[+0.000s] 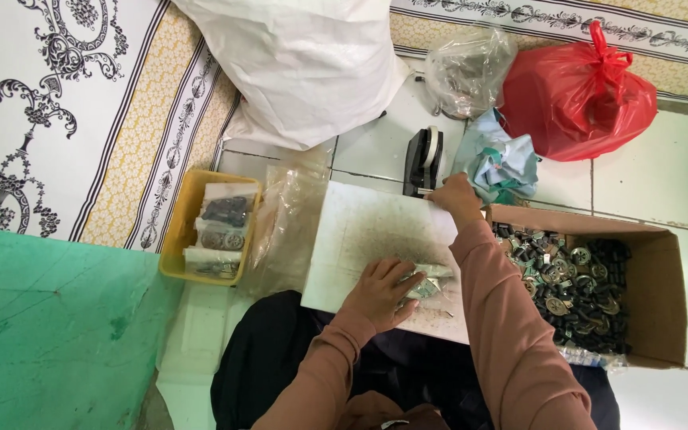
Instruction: Sorting small metal components from a cardboard box and placing them into small plastic bags.
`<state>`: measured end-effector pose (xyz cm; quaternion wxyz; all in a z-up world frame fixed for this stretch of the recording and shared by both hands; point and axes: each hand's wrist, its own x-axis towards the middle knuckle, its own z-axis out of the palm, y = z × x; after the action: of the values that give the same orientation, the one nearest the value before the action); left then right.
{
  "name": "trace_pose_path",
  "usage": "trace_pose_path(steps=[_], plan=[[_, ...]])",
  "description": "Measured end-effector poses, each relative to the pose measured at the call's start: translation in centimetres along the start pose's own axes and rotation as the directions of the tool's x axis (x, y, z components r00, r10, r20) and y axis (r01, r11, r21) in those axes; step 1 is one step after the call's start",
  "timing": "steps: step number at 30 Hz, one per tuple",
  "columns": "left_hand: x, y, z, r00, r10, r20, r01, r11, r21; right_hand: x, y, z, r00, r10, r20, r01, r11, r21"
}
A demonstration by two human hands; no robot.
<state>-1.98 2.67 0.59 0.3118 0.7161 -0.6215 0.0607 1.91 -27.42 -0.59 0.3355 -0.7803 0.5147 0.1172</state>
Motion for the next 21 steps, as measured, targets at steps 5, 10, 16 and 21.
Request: trace_pose_path(steps=[5,10,16,21], plan=[[0.0,0.1,-0.3,0.999,-0.029,0.037,0.030,0.999,-0.037,3.8,1.1,1.8,0.999,0.022,0.042,-0.017,0.991,-0.130],[-0.2,0.0,0.0,0.998,-0.012,0.066,0.015,0.999,-0.041,6.9,2.5,3.5,1.000,0.019,0.023,-0.015,0.986,-0.167],[0.2,0.1,-0.6,0.999,0.005,0.038,-0.006,1.000,0.008,-1.0,1.0,-0.3,0.994,-0.013,-0.112,-0.022,0.954,-0.298],[-0.1,0.4,-0.2,0.995,-0.058,0.086,0.057,0.998,0.008,-8.9,4.7,-3.5,0.939,-0.260,-0.227,0.343,0.773,0.534]])
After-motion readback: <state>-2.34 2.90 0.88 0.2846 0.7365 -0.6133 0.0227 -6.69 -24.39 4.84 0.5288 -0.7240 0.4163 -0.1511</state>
